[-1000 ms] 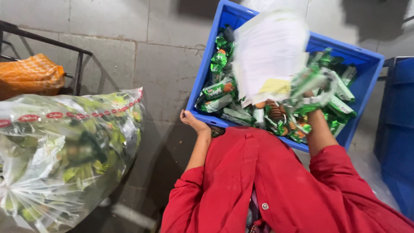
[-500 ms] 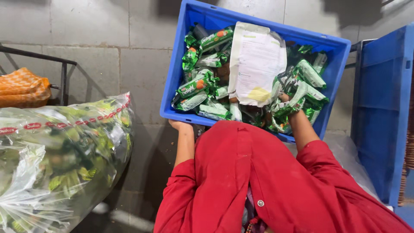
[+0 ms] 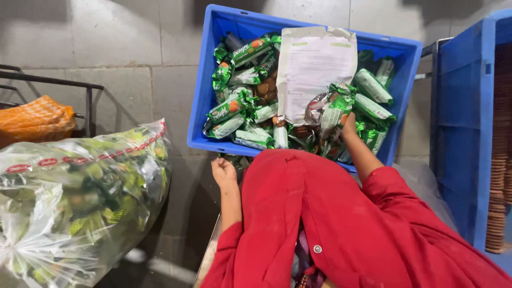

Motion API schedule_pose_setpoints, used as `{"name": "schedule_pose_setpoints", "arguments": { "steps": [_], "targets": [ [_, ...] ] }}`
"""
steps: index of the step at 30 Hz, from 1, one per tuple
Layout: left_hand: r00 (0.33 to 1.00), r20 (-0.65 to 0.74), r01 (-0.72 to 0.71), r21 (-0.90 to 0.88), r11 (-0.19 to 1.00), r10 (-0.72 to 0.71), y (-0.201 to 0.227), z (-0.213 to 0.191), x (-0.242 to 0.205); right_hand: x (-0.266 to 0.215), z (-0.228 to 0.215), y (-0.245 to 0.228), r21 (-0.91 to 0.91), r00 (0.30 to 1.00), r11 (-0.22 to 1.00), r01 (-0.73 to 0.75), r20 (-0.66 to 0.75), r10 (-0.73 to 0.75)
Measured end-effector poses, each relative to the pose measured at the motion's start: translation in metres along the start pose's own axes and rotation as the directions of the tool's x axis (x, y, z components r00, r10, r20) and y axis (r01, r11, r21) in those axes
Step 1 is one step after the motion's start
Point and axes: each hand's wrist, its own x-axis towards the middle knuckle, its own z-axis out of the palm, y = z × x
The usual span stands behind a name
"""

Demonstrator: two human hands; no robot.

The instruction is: The person repeatedly picks wrapped cookies from a blue crate, unwraps them by hand, and places the unwrapped cookies into a second blue crate. The process continues throughout the clip with multiple units handled one at a time.

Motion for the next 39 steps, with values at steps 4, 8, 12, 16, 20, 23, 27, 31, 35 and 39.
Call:
{"name": "schedule_pose_setpoints", "arguments": {
  "steps": [4,8,12,16,20,23,27,31,35,39],
  "targets": [
    [0.993,0.017,0.113,0.014,0.994,-0.113,-0.010,0.014,0.005,0.006,0.002,-0.006,0.063,1.000,0.998,-0.014,0.014,0.013],
    [0.983,0.022,0.181,-0.064,0.981,-0.180,-0.025,0.006,0.013,0.009,-0.013,0.022,-0.094,0.995,0.995,-0.041,0.091,0.050],
    [0.928,-0.128,0.354,0.008,0.935,-0.350,-0.046,0.010,0.025,0.037,-0.019,0.031,-0.184,0.982,0.983,-0.006,0.185,0.041],
    [0.806,-0.257,0.570,0.093,0.816,-0.534,-0.063,-0.012,0.013,0.065,-0.039,0.051,-0.245,0.963,0.969,0.022,0.266,0.046],
    [0.843,-0.173,0.538,0.267,0.800,-0.509,-0.067,-0.021,-0.004,0.084,-0.078,0.073,-0.292,0.942,0.956,0.036,0.329,0.065],
    [0.960,0.020,0.250,0.389,0.887,-0.279,-0.028,0.000,-0.036,0.104,-0.090,0.075,-0.328,0.917,0.944,0.045,0.388,0.091],
    [0.936,0.337,0.008,0.259,0.966,-0.098,0.063,0.058,-0.102,0.117,-0.092,0.070,-0.343,0.893,0.938,0.059,0.438,0.104],
    [0.797,0.574,-0.124,0.460,0.879,-0.188,0.064,0.142,-0.137,0.112,-0.057,0.066,-0.271,0.868,0.958,0.096,0.494,0.053],
    [0.566,0.647,-0.219,0.715,0.664,-0.511,-0.057,0.211,-0.128,0.077,-0.009,0.085,-0.216,0.821,0.970,0.113,0.570,0.031],
    [0.417,0.620,-0.330,0.784,0.525,-0.664,-0.164,0.232,-0.129,0.042,0.004,0.090,-0.230,0.806,0.962,0.145,0.591,0.019]
  ]
}}
